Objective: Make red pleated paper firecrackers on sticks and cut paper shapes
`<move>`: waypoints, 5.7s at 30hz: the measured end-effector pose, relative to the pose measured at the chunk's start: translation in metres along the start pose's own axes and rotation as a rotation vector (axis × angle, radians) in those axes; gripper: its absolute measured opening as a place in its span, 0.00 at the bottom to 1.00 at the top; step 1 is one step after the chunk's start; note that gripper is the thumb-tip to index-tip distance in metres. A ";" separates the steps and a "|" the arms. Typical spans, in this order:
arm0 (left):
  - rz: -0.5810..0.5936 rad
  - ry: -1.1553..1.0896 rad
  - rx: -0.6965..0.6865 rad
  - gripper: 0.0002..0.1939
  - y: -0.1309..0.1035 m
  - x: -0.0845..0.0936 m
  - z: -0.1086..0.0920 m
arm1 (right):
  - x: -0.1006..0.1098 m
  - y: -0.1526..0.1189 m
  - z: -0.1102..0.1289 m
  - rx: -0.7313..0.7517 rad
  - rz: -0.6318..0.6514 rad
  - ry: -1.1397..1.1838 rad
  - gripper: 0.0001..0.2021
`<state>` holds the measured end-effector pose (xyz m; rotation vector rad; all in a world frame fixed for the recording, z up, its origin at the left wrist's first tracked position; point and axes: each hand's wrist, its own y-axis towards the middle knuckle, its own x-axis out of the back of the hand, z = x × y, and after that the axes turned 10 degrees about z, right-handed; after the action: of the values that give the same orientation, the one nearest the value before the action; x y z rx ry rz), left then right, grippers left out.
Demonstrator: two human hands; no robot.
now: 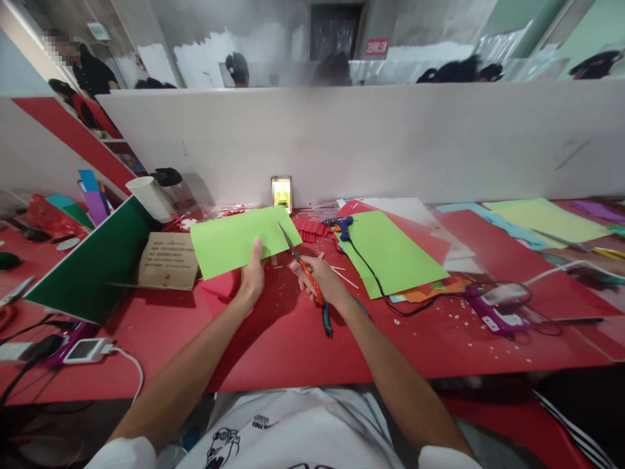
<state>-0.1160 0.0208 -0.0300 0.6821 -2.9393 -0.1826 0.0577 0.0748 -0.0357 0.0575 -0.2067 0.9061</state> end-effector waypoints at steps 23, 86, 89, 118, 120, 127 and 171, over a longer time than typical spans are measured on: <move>0.001 0.115 0.174 0.26 -0.007 -0.010 0.018 | 0.005 0.009 -0.008 -0.137 0.095 0.137 0.35; 0.241 0.113 -0.135 0.36 0.007 0.006 0.018 | -0.004 0.004 -0.008 0.054 -0.052 -0.056 0.38; 0.244 0.120 -0.134 0.35 0.008 0.007 0.020 | -0.005 0.004 -0.007 0.053 -0.048 -0.090 0.39; 0.291 0.196 -0.139 0.35 0.007 0.003 0.024 | -0.004 0.000 0.001 0.083 -0.082 -0.078 0.39; 0.289 0.204 -0.132 0.36 0.006 0.003 0.023 | -0.005 0.000 0.000 0.073 -0.083 -0.056 0.38; 0.269 0.180 -0.144 0.35 0.006 0.001 0.025 | -0.007 0.006 -0.003 0.083 -0.108 0.103 0.31; 0.306 0.090 -0.034 0.30 0.005 0.005 0.029 | 0.000 0.003 -0.008 0.183 0.070 0.408 0.43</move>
<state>-0.1267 0.0252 -0.0577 0.2234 -2.8976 -0.1660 0.0564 0.0776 -0.0436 0.0337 0.2555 0.9846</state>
